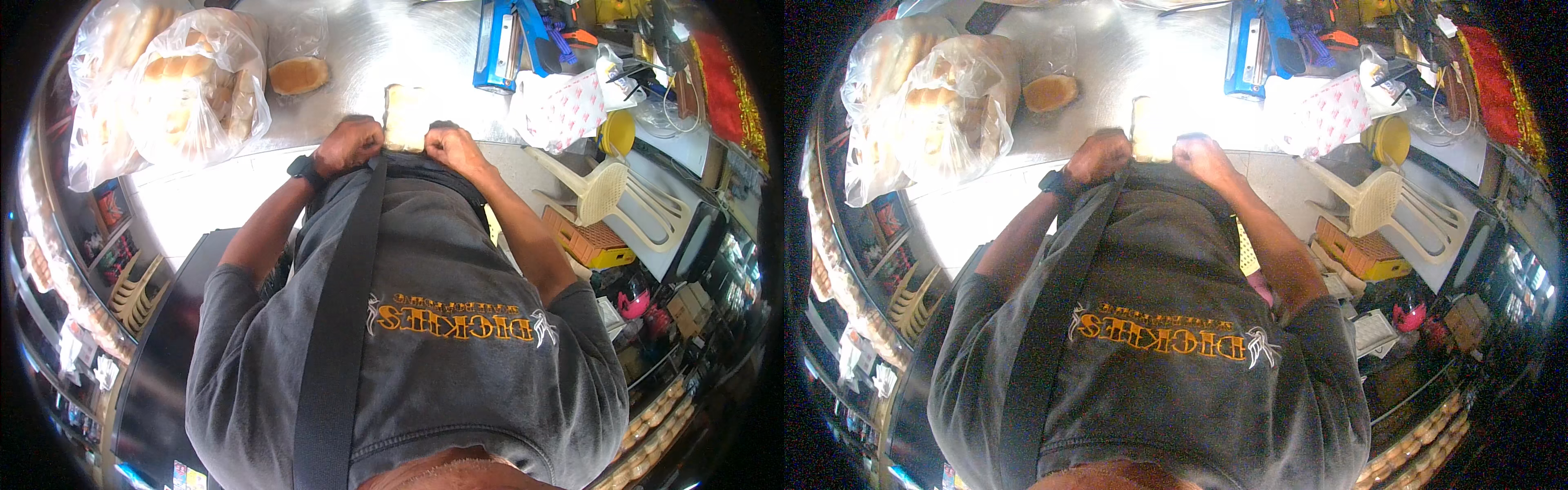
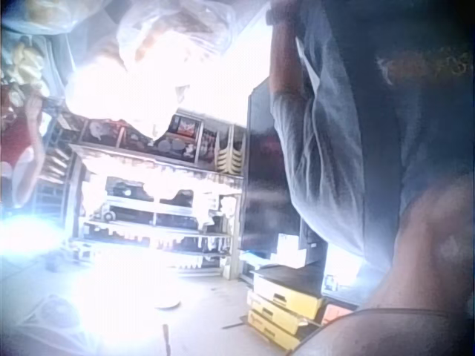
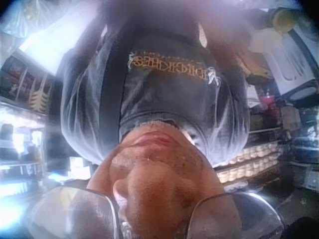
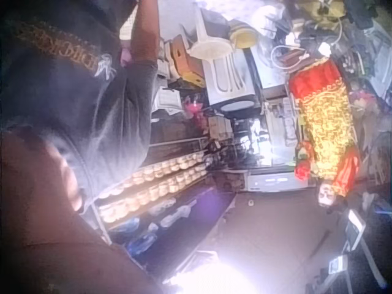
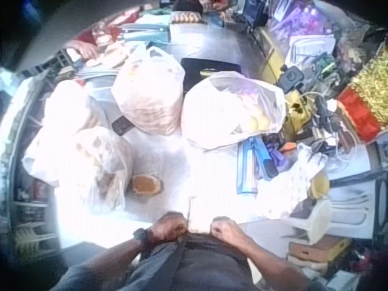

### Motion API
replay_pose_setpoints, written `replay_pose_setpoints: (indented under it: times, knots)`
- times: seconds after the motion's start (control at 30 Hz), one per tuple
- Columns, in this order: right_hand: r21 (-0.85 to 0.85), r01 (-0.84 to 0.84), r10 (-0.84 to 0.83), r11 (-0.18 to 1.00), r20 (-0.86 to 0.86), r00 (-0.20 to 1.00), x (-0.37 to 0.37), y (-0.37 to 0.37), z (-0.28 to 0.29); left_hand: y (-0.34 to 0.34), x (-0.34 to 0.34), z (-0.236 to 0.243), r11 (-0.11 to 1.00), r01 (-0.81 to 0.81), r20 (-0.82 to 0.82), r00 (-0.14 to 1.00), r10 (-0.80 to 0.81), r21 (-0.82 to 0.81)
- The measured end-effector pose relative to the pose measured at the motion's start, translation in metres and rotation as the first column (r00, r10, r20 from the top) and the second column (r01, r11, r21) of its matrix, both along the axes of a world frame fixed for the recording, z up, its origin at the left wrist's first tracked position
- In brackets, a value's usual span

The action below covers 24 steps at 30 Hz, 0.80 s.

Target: The person handles bread rolls and plastic bags, then opens a blue electronic device and uses a screwdriver to adjust internal components. The person manipulates wires and small parts inside the device.

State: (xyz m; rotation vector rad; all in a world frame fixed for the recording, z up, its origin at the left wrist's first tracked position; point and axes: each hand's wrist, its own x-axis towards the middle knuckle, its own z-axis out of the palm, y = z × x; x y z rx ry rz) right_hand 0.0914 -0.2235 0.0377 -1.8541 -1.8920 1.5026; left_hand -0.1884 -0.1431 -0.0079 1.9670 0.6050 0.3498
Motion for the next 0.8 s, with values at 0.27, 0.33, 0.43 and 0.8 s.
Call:
replay_pose_setpoints:
  times: [0.27, 0.33, 0.43, 0.8]
  knots:
    - [0.273, 0.404, -0.407, 0.873, -0.048, 0.912, 0.0, 0.06, 0.095, 0.054, 0.025, 0.114, 0.841, -0.37, 0.036, 0.908, 0.417, -0.394]
    - [0.446, 0.293, -0.331, 0.846, 0.007, 0.944, 0.01, 0.076, 0.105, 0.074, 0.03, 0.145, 0.84, -0.378, 0.055, 0.901, 0.431, -0.389]
    - [0.288, 0.44, -0.444, 0.851, -0.055, 0.894, 0.015, 0.098, 0.157, 0.08, 0.027, 0.173, 0.83, -0.333, 0.123, 0.896, 0.426, -0.447]
    - [-0.219, 0.641, -0.52, 0.736, -0.789, 0.327, 0.024, 0.106, 0.155, 0.096, 0.069, 0.144, 0.835, -0.079, 0.279, 0.922, 0.269, -0.544]
